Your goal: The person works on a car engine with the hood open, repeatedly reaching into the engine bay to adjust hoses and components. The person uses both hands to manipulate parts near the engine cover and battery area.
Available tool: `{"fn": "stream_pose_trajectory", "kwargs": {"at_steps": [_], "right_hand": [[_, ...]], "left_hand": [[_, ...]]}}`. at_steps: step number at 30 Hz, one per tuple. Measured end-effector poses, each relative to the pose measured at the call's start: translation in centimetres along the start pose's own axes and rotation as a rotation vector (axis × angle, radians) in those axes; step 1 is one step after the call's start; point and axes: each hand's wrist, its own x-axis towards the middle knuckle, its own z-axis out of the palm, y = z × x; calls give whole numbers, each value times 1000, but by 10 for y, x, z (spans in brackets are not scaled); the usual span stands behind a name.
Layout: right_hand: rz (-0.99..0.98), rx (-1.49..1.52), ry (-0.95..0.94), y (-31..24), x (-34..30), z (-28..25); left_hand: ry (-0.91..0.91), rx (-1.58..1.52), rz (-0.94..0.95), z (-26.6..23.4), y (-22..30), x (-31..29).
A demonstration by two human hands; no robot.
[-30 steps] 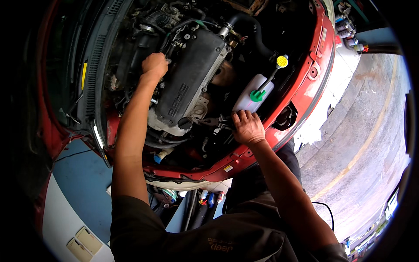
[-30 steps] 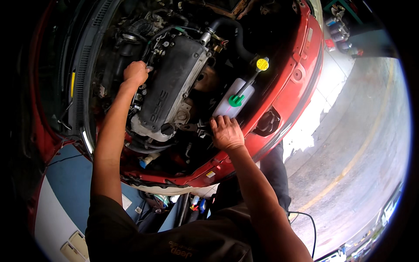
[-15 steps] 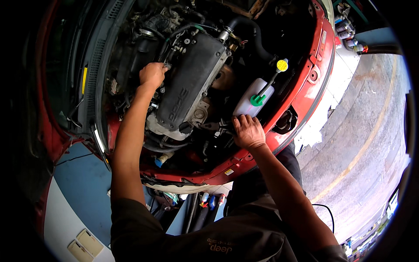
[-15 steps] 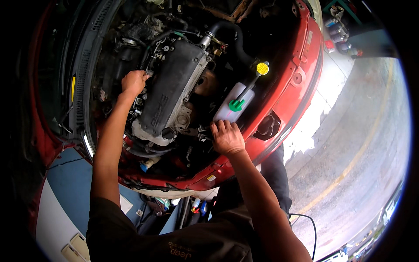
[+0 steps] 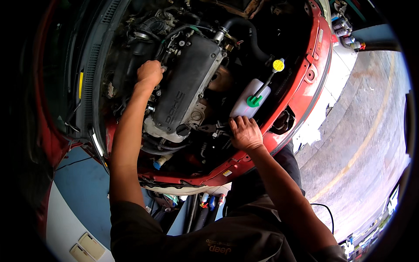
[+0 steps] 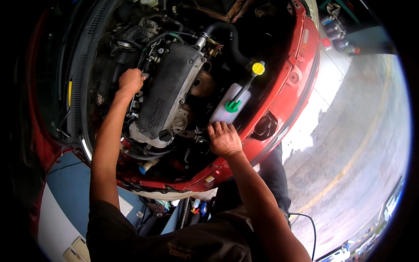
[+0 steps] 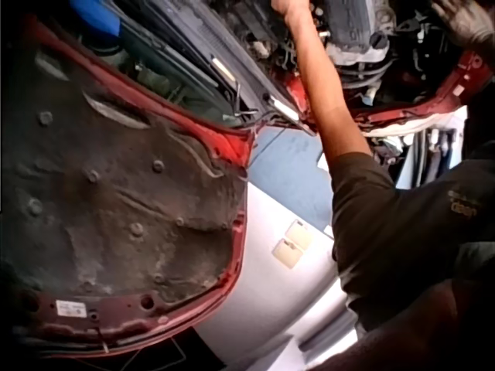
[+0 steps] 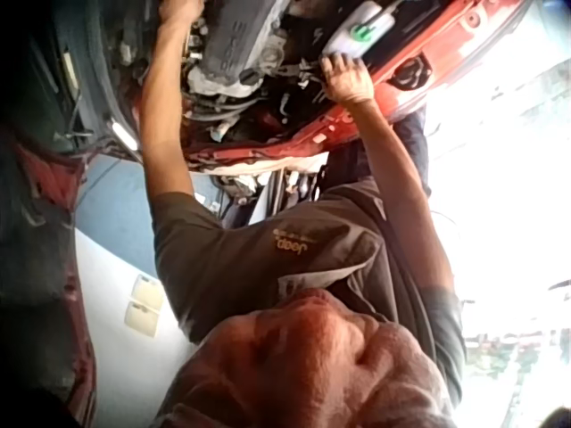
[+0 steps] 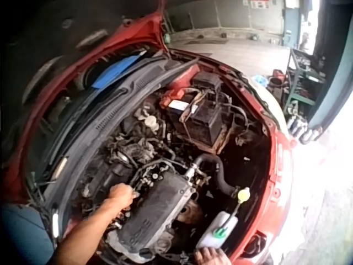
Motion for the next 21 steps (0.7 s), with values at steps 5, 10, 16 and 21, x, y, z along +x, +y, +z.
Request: {"fn": "stream_pose_trajectory", "kwargs": {"at_steps": [5,10,16,21], "right_hand": [[-1,7,14,1,0,1],[-1,16,21,0,0,2],[10,8,21,0,0,3],[6,15,-8,0,1,2]], "left_hand": [[2,-64,9,4,-7,2],[27,-48,18,13,-8,3],[17,-11,-35,11,4,9],[3,39,-87,16,9,15]]}}
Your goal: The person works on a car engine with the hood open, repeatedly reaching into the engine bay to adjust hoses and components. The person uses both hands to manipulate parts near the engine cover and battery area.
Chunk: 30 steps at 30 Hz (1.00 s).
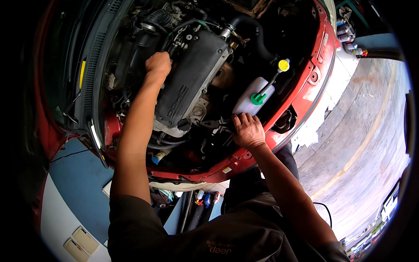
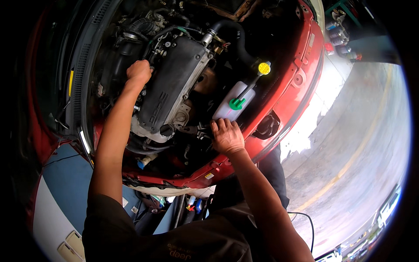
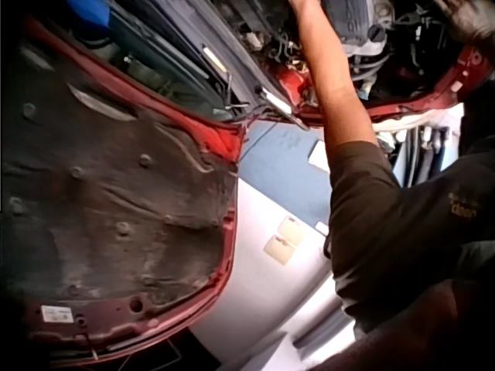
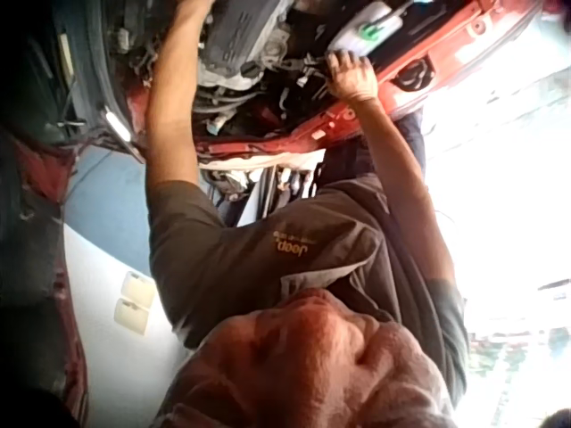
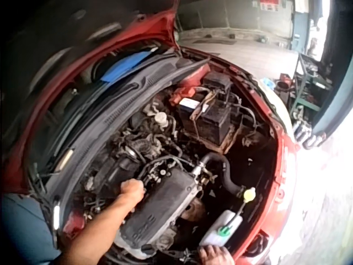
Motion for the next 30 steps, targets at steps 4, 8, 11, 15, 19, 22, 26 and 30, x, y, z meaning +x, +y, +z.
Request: {"fn": "stream_pose_trajectory", "kwargs": {"at_steps": [4,8,11,15,19,22,26,30], "right_hand": [[-8,-32,3,-2,1,0],[-7,-48,-17,-3,2,-1],[-13,-78,-10,-4,-1,3],[-8,-104,-19,-3,1,1],[-27,-111,7,-5,0,2],[-19,-116,-1,-4,-1,3],[-16,-118,3,-4,0,6],[10,-107,-22,-5,-1,4]], "left_hand": [[-5,-23,10,5,-2,1],[64,-217,45,-3,-23,-5],[182,-506,71,-1,-55,-30],[148,-266,367,14,-78,-63],[-31,-3,331,23,-74,-58],[-78,47,299,21,-70,-51],[-28,-185,180,18,-82,-58],[-40,-261,157,11,-99,-59]]}}
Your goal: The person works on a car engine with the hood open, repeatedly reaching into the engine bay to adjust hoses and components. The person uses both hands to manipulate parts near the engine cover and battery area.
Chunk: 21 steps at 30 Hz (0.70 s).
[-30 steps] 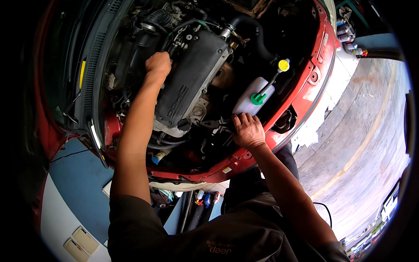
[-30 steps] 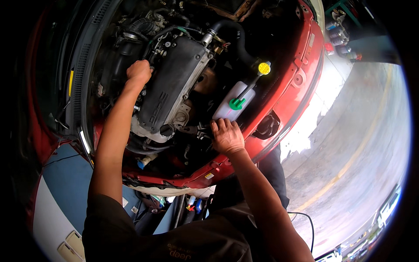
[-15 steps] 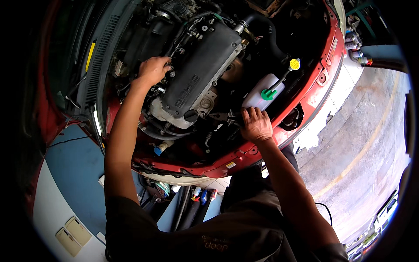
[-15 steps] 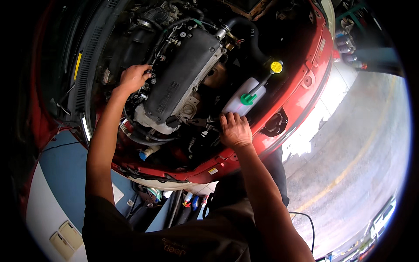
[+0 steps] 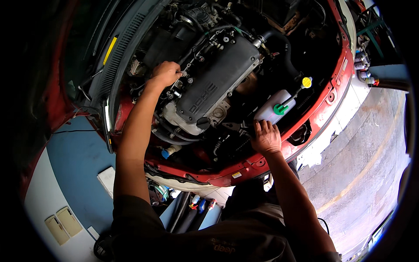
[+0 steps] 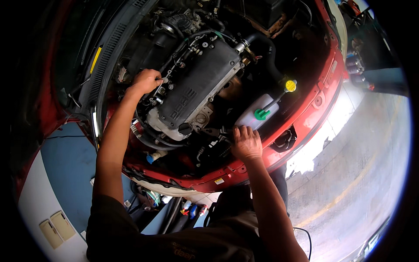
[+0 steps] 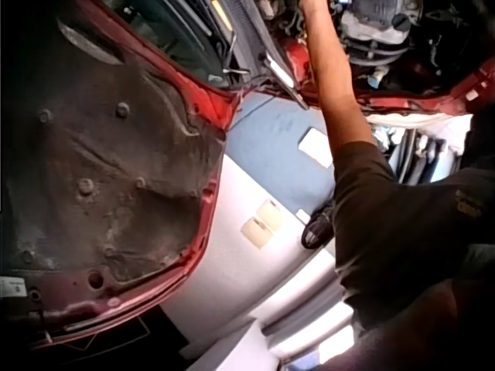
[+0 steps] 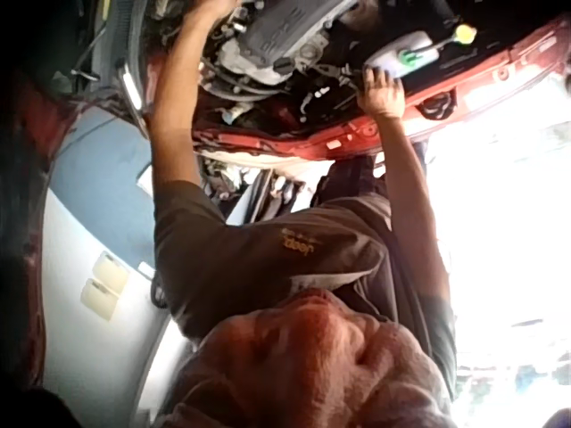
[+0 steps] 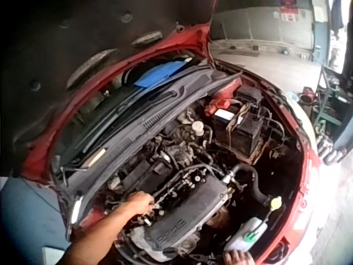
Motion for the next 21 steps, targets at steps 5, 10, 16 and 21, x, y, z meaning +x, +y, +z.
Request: {"fn": "stream_pose_trajectory", "kwargs": {"at_steps": [5,10,16,21], "right_hand": [[-5,-14,-7,-2,1,-2],[12,-19,-35,1,1,6],[-7,-17,6,1,1,-2],[-27,-9,25,1,1,-1]], "left_hand": [[-83,121,-25,10,14,6],[-106,162,-23,23,15,11],[41,69,-17,40,10,-3],[206,-52,8,56,3,-14]]}}
